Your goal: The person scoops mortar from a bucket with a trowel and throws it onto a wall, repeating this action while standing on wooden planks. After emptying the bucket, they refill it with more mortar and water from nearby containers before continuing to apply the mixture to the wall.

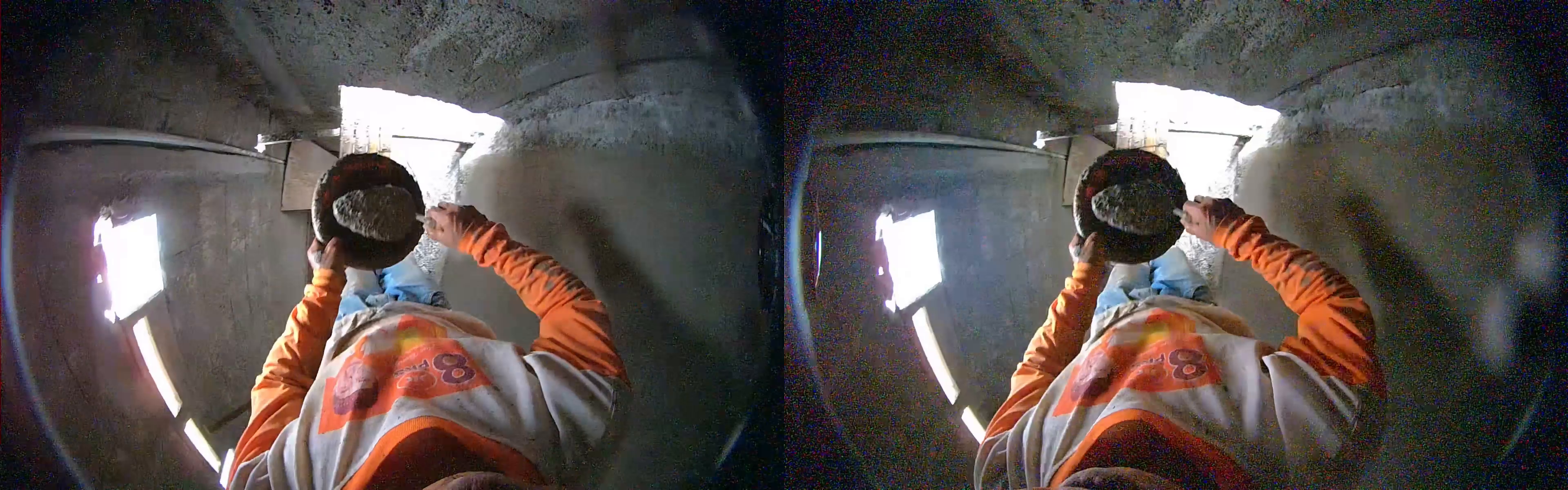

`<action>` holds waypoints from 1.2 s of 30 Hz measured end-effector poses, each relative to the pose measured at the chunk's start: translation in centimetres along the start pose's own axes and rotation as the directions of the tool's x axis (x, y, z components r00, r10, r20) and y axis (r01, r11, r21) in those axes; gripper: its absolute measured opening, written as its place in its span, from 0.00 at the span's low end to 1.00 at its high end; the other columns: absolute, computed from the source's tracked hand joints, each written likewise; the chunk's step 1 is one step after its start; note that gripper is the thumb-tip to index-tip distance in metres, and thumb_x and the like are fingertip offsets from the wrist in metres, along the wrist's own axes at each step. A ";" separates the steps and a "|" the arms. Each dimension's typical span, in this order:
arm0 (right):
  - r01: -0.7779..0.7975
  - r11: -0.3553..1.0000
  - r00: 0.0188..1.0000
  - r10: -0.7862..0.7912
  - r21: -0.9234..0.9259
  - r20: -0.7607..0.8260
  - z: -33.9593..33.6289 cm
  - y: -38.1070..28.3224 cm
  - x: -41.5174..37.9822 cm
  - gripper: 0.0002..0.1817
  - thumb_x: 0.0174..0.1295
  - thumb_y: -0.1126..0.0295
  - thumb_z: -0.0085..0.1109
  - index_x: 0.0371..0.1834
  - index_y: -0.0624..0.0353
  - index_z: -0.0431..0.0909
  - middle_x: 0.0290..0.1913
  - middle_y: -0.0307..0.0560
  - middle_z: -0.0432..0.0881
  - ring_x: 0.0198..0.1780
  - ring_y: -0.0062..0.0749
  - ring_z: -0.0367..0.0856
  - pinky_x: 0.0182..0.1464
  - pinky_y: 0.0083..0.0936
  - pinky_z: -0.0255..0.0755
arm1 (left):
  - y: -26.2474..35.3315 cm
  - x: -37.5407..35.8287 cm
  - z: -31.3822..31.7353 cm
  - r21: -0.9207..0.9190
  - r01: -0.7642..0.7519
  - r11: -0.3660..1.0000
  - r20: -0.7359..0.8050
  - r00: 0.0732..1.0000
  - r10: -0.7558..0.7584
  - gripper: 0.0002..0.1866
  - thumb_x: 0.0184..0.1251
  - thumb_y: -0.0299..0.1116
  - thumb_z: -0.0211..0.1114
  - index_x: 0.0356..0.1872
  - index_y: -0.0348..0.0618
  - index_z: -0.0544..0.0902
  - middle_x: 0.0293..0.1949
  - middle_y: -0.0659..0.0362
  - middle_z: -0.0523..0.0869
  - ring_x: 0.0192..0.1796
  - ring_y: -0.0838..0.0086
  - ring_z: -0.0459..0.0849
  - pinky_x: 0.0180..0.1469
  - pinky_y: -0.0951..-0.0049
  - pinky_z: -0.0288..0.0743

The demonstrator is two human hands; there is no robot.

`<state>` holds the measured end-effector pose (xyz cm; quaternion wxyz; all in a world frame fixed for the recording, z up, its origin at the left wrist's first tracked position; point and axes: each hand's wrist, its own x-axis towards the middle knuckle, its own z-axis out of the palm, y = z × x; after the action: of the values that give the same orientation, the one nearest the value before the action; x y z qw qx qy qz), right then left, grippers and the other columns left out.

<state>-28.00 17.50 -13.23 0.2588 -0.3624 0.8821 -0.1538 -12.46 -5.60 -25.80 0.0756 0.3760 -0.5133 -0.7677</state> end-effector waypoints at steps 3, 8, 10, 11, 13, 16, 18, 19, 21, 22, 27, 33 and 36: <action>0.107 0.974 0.966 -0.149 0.198 0.213 -2.4 2.1 1.8 0.15 0.49 0.58 0.54 0.26 0.61 0.72 0.21 0.48 0.73 0.25 0.37 0.74 0.29 0.30 0.68 | 1.2 -0.2 -0.2 -0.104 0.178 0.979 -0.045 0.982 -0.183 0.09 0.48 0.22 0.53 0.32 0.38 0.77 0.26 0.64 0.78 0.26 0.81 0.73 0.29 0.81 0.68; -0.275 0.871 0.772 -0.051 0.406 0.633 -4.2 14.8 12.6 0.14 0.54 0.60 0.50 0.31 0.61 0.75 0.21 0.41 0.76 0.20 0.23 0.74 0.21 0.19 0.70 | -1.0 1.3 -0.1 -0.097 0.069 0.993 -0.157 0.984 -0.083 0.12 0.47 0.20 0.51 0.35 0.36 0.76 0.29 0.64 0.79 0.28 0.80 0.75 0.32 0.81 0.69; -0.314 0.930 0.890 0.219 0.190 0.400 -5.1 23.5 17.9 0.14 0.55 0.59 0.50 0.33 0.59 0.75 0.23 0.40 0.76 0.24 0.21 0.73 0.25 0.19 0.69 | -0.8 1.6 -0.5 -0.072 0.119 0.990 -0.068 0.990 -0.124 0.13 0.47 0.20 0.51 0.36 0.36 0.77 0.30 0.64 0.79 0.30 0.80 0.76 0.34 0.81 0.69; -0.377 0.921 0.902 0.342 0.097 0.263 -5.6 27.7 20.5 0.14 0.55 0.59 0.50 0.35 0.57 0.76 0.24 0.39 0.76 0.25 0.20 0.72 0.28 0.20 0.68 | -0.8 2.0 -0.2 0.015 0.125 0.992 -0.133 0.984 -0.122 0.13 0.47 0.21 0.51 0.37 0.36 0.77 0.30 0.64 0.79 0.30 0.79 0.76 0.34 0.81 0.69; -0.063 0.970 0.941 0.137 0.235 -0.310 -14.3 15.5 14.1 0.16 0.55 0.57 0.52 0.33 0.62 0.75 0.26 0.40 0.77 0.27 0.22 0.73 0.30 0.20 0.67 | 0.0 2.3 0.4 0.107 0.141 0.984 -0.205 0.972 -0.117 0.13 0.47 0.21 0.52 0.37 0.36 0.77 0.30 0.64 0.79 0.29 0.79 0.76 0.34 0.81 0.69; -0.119 0.963 0.760 0.245 0.241 -0.603 -17.0 10.4 6.1 0.18 0.56 0.56 0.50 0.32 0.63 0.74 0.27 0.43 0.78 0.29 0.26 0.76 0.32 0.23 0.68 | 1.3 2.5 1.2 0.094 0.052 0.994 -0.162 0.986 -0.036 0.13 0.47 0.22 0.53 0.37 0.37 0.77 0.29 0.62 0.80 0.29 0.78 0.76 0.34 0.81 0.69; -0.223 0.955 0.800 0.293 0.194 -0.523 -14.7 8.7 3.6 0.16 0.56 0.59 0.50 0.31 0.64 0.73 0.25 0.46 0.78 0.30 0.29 0.77 0.33 0.25 0.70 | -0.7 4.1 0.1 0.255 -0.077 0.964 -0.061 0.994 0.096 0.14 0.47 0.25 0.55 0.39 0.38 0.76 0.29 0.61 0.81 0.31 0.77 0.77 0.35 0.79 0.69; -0.169 0.982 0.895 0.189 0.085 -0.405 -12.8 9.5 3.2 0.15 0.54 0.61 0.50 0.32 0.63 0.72 0.27 0.48 0.77 0.31 0.32 0.77 0.33 0.27 0.70 | -0.3 4.1 1.1 0.256 -0.122 0.959 -0.057 0.988 0.141 0.16 0.49 0.30 0.55 0.41 0.38 0.75 0.29 0.59 0.82 0.32 0.73 0.79 0.37 0.75 0.70; -0.114 0.990 0.989 0.106 -0.082 -0.103 -9.4 9.7 3.5 0.13 0.52 0.63 0.49 0.34 0.62 0.71 0.29 0.51 0.76 0.32 0.39 0.76 0.35 0.33 0.69 | 3.2 3.6 4.1 0.516 -0.101 0.850 -0.068 0.985 0.159 0.16 0.50 0.32 0.55 0.42 0.38 0.75 0.29 0.57 0.82 0.33 0.70 0.79 0.38 0.74 0.70; -0.119 0.982 0.990 0.129 -0.145 0.061 -7.6 8.8 4.5 0.14 0.51 0.64 0.49 0.35 0.62 0.71 0.30 0.53 0.74 0.32 0.42 0.74 0.36 0.36 0.68 | 4.5 3.6 5.2 0.740 -0.046 0.672 -0.089 0.982 0.166 0.17 0.51 0.34 0.54 0.43 0.38 0.74 0.30 0.55 0.82 0.35 0.67 0.79 0.39 0.73 0.70; 0.059 0.827 0.998 -0.065 -0.559 0.009 -0.8 5.5 7.7 0.16 0.59 0.64 0.41 0.46 0.60 0.68 0.41 0.55 0.74 0.43 0.48 0.73 0.44 0.40 0.68 | 7.4 1.2 8.8 0.615 -0.581 0.533 0.223 0.777 0.589 0.19 0.46 0.34 0.56 0.42 0.37 0.73 0.35 0.47 0.78 0.42 0.52 0.75 0.47 0.65 0.70; 0.132 0.991 0.973 -0.132 0.016 0.187 4.2 3.4 5.4 0.18 0.57 0.61 0.45 0.48 0.58 0.67 0.42 0.54 0.74 0.43 0.45 0.74 0.44 0.37 0.69 | 13.9 -2.8 9.3 0.676 -0.728 0.118 0.618 0.646 0.448 0.17 0.49 0.35 0.58 0.40 0.38 0.76 0.36 0.50 0.79 0.32 0.60 0.79 0.49 0.70 0.70; 0.099 0.953 0.978 -0.145 0.285 0.147 4.1 2.9 3.3 0.19 0.56 0.59 0.48 0.48 0.57 0.67 0.42 0.53 0.74 0.43 0.44 0.74 0.44 0.36 0.69 | 12.8 -1.8 7.3 0.632 -0.708 0.314 0.465 0.671 0.578 0.11 0.49 0.35 0.57 0.32 0.39 0.78 0.27 0.53 0.79 0.27 0.61 0.77 0.46 0.72 0.70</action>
<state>-29.28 16.80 -19.09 0.3693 -0.3882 0.8031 -0.2605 -19.50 -5.26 -12.67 0.1666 0.0731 -0.8994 -0.3976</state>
